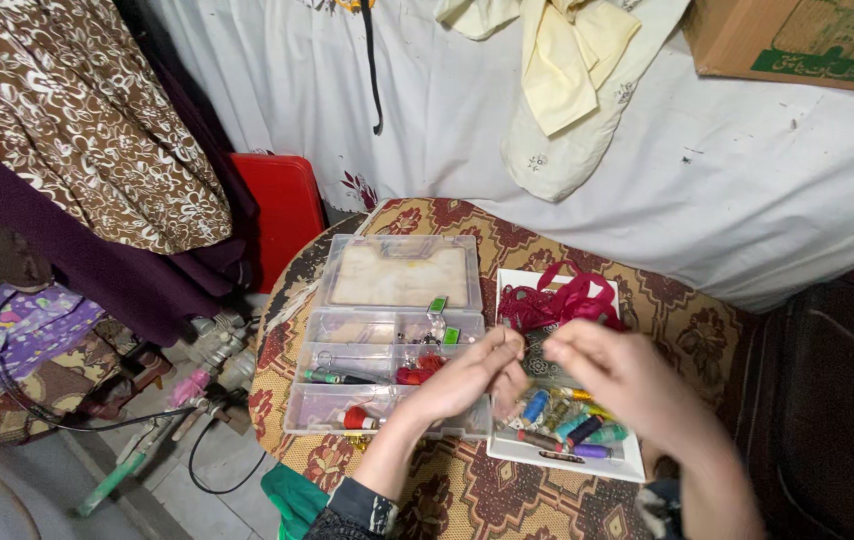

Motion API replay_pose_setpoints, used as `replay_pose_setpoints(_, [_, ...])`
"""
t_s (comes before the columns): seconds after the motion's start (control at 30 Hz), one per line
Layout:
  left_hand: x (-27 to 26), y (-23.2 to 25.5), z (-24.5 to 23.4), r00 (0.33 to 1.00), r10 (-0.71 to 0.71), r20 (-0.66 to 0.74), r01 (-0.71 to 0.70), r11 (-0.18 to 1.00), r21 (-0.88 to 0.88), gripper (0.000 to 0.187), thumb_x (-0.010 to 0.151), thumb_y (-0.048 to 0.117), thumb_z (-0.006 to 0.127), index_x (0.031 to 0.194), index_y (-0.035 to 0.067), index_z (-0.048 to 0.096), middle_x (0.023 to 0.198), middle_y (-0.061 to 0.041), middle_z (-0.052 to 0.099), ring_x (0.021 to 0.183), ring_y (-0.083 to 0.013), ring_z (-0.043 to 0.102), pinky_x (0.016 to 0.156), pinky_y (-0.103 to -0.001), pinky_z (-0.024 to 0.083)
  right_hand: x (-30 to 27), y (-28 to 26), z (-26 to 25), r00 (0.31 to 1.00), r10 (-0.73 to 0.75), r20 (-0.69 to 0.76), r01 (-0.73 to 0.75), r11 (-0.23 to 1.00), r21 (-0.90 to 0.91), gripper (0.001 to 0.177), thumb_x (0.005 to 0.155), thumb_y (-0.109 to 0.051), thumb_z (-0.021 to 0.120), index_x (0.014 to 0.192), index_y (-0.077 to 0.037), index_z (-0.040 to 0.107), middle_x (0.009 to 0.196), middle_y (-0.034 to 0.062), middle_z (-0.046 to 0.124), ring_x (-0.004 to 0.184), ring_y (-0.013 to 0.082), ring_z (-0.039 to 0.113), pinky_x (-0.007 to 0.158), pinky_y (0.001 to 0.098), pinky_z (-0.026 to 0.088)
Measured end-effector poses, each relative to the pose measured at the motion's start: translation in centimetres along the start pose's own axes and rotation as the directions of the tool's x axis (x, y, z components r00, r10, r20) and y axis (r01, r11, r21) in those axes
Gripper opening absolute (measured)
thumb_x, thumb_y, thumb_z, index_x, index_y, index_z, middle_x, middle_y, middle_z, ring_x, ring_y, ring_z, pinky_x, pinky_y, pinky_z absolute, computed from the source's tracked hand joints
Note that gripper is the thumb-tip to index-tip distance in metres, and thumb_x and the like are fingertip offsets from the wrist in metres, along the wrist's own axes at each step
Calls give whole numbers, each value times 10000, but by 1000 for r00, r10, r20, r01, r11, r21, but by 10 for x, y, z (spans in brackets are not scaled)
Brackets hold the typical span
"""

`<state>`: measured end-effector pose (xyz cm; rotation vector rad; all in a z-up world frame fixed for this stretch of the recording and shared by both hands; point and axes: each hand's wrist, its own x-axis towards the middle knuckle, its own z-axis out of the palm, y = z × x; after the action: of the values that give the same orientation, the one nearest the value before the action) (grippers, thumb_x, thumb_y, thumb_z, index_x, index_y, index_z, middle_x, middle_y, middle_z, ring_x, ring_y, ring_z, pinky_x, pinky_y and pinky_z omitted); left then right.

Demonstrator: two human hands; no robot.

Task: The person organizes craft supplies by moving spools of thread, ribbons, and small decorative items from a clear plastic organizer into a white tray. The person handles each item individually, placing them into the tray and occasionally rearranging them.

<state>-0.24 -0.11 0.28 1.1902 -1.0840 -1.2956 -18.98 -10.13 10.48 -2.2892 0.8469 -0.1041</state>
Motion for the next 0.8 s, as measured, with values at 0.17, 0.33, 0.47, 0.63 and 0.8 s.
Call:
replay_pose_setpoints(0.17, [-9, 42, 17, 984, 173, -29, -152, 924, 352, 240, 1079, 312, 432, 1070, 93, 530, 848, 5, 595, 845, -120, 604, 808, -329, 516, -19, 4, -44, 974, 208, -91, -215, 974, -71, 338, 988, -387, 634, 959, -74, 757, 645, 76, 683, 557, 156, 560, 595, 341, 455])
replay_pose_setpoints(0.33, [-8, 91, 38, 958, 285, 24, -257, 823, 506, 238, 991, 296, 557, 969, 60, 573, 742, -26, 471, 689, -140, 484, 660, -312, 458, -19, 22, -37, 933, -184, -309, 189, 982, -14, 516, 854, -331, 712, 1240, -8, 596, 1178, 120, 631, 1049, 210, 617, 904, 368, 516])
replay_pose_setpoints(0.47, [2, 118, 50, 907, 419, 36, -392, 813, 429, 224, 961, 270, 576, 962, 47, 589, 758, 10, 488, 700, -111, 481, 644, -293, 444, 8, 42, -7, 862, -495, -110, 467, 693, 549, 774, 923, -287, 705, 1503, 52, 320, 1380, 209, 535, 1386, 296, 489, 1143, 408, 443])
replay_pose_setpoints(0.63, [19, 146, 57, 861, 507, 29, -493, 822, 286, 196, 999, 253, 574, 996, 61, 615, 789, 60, 510, 730, -51, 436, 658, -260, 416, 37, 57, 47, 961, -277, -20, 242, 802, 547, 687, 938, -256, 660, 1471, 53, 356, 1484, 168, 494, 1415, 269, 446, 1146, 381, 382])
replay_pose_setpoints(0.8, [23, 182, 46, 774, 631, -50, -611, 766, 197, 177, 1071, 237, 560, 1050, 69, 611, 826, 94, 484, 779, -29, 433, 695, -220, 388, 53, 57, 66, 945, -326, -19, 246, 674, 697, 373, 1054, -271, 483, 1285, 10, 566, 1177, 103, 628, 1231, 238, 605, 1095, 372, 441])
